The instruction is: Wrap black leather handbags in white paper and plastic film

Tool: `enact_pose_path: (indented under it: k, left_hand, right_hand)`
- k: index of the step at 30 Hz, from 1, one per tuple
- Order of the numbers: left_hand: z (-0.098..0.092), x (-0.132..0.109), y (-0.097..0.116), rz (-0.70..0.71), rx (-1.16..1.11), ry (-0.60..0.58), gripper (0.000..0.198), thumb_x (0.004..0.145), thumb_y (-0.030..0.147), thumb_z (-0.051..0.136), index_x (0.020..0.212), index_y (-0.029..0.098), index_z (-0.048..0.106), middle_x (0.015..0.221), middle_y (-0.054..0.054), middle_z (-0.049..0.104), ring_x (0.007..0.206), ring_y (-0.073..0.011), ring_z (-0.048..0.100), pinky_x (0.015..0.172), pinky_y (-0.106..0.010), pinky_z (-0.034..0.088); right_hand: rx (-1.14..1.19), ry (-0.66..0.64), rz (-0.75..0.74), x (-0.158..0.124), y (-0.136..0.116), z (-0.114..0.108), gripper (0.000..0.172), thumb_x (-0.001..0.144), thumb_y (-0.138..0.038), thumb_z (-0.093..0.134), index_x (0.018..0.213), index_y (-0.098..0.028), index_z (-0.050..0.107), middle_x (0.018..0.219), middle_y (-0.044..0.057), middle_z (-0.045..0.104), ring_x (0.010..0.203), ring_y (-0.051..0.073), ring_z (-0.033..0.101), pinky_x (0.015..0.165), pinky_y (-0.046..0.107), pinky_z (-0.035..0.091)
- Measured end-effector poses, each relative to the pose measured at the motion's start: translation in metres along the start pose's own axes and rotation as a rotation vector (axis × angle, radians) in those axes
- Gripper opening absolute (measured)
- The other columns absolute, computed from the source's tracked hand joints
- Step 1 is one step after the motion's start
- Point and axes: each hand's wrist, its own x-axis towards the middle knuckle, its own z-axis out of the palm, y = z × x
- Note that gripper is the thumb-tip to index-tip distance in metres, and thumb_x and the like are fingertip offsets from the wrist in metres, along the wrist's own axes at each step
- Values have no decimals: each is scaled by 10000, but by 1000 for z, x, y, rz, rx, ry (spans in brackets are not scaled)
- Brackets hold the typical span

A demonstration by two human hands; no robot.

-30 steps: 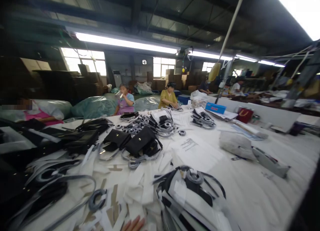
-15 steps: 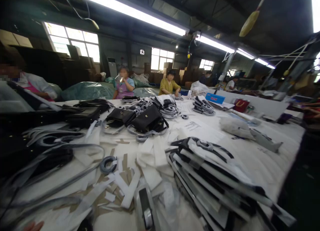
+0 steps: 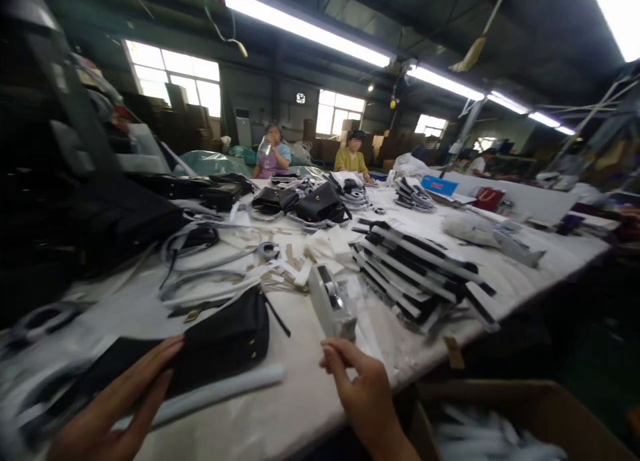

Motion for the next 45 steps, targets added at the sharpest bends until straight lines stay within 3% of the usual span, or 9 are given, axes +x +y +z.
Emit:
enact_pose_path:
  k: [9,13,18,22,26,31,35,40,45]
  left_hand:
    - [-32,-29,-4,-136,162,7,458,985,432,433,1409,263,460,1458,-66,509,1289,-273,533,1052,-469,472]
    - [-50,13,-9,88,316,-59,553,943,432,542,1445,243,408,1527,-104,412,1398,-299,391,1128,-495,357]
    - [-42,78,-19,280,418,-403,831,761,455,774,1438,177,379,1483,-185,452,1420,-359,333,1165,-636,78]
    - [-22,97,-28,280,335,-611,866,632,432,866,1366,205,465,1364,-141,586,1272,-330,536,1119,-527,315]
    - [-8,80,-34,251,272,-663,806,596,285,897,1309,249,523,1370,-115,585,1202,-296,598,932,-362,511]
    - [3,37,-36,198,243,-629,716,799,206,742,1429,197,404,1499,-140,448,1395,-286,398,1089,-419,399]
    - [4,15,-33,206,205,-584,793,837,438,701,1497,221,318,1542,-109,390,1448,-310,289,1135,-497,327]
    - [2,11,-33,197,239,-632,1071,667,376,862,1528,261,236,1593,-90,286,1475,-307,213,1174,-515,251]
    - [-4,26,-43,152,73,-707,886,777,367,771,1508,237,287,1543,-104,389,1437,-250,327,1135,-421,357]
  right_hand:
    - [4,-109,-302,-25,12,66,303,932,-322,574,1195,-209,672,1212,114,683,1082,252,668,874,384,598]
    - [-122,-190,-499,-12,-24,87,305,915,-272,628,1218,-242,652,1227,84,672,1160,237,615,1023,406,500]
    - [-292,-450,-642,-5,-48,120,355,856,-311,723,1194,-228,649,1133,60,711,1056,233,644,940,368,519]
    - [-369,-500,-638,-12,-37,146,406,835,-282,746,1216,-198,634,1158,86,703,1076,260,634,943,397,517]
    - [-315,-479,-637,-20,-17,150,457,835,-210,733,1271,-188,599,1234,98,669,1141,267,601,976,421,509]
    - [-272,-342,-640,-29,7,147,439,882,-134,636,1311,-190,566,1283,112,639,1179,277,576,1027,504,473]
    - [-262,-250,-623,-26,14,154,319,904,-111,596,1213,-180,634,1161,101,693,1070,259,622,952,457,522]
    - [-285,-173,-735,-19,9,157,255,950,-107,531,1161,-168,662,1083,93,721,997,243,641,864,407,529]
    - [-278,-105,-779,-13,0,153,269,957,-96,528,1182,-176,652,1121,82,717,1048,224,625,904,390,495]
